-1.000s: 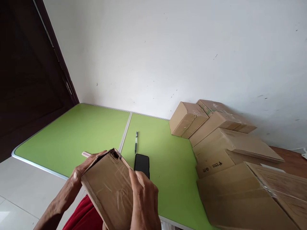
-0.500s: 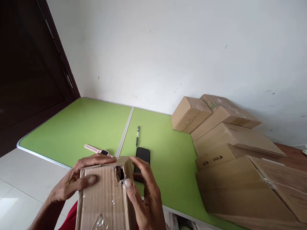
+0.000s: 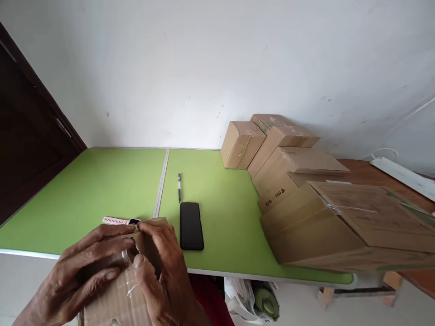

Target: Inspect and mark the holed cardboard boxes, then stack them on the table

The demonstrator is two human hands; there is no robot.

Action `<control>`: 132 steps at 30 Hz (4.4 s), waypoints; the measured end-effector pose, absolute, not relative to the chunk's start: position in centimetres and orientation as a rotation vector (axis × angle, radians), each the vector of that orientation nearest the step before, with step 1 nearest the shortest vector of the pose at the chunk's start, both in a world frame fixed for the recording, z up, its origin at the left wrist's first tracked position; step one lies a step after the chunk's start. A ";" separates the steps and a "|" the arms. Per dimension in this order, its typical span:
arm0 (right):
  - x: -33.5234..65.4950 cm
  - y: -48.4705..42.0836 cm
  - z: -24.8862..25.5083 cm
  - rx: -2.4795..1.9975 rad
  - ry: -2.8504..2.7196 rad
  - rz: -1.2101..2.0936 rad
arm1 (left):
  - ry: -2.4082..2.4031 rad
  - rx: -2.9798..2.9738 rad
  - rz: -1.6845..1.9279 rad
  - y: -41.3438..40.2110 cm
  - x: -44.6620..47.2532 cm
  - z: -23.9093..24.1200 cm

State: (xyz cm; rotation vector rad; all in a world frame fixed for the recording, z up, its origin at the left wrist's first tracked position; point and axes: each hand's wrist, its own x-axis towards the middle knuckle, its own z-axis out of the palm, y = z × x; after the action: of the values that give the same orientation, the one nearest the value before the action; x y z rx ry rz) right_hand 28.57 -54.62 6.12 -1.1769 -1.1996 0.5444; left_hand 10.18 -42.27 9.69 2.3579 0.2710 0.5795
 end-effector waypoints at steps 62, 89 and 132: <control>30.1 -56.4 6.8 -1.151 -1.061 -0.072 | 0.489 2.056 0.548 -43.6 13.7 10.5; 43.0 -41.2 1.7 -1.882 -1.097 0.384 | 0.507 2.212 0.550 -43.3 12.4 9.1; 37.6 -54.6 -4.0 -1.625 -0.500 1.076 | 0.619 2.121 0.506 -42.6 12.7 9.1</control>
State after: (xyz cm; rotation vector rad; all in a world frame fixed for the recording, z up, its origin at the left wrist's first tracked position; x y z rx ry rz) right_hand 37.56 -54.61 -4.01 -1.6246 -0.4997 1.0760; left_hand 12.69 -42.64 9.10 2.1214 0.6194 0.5062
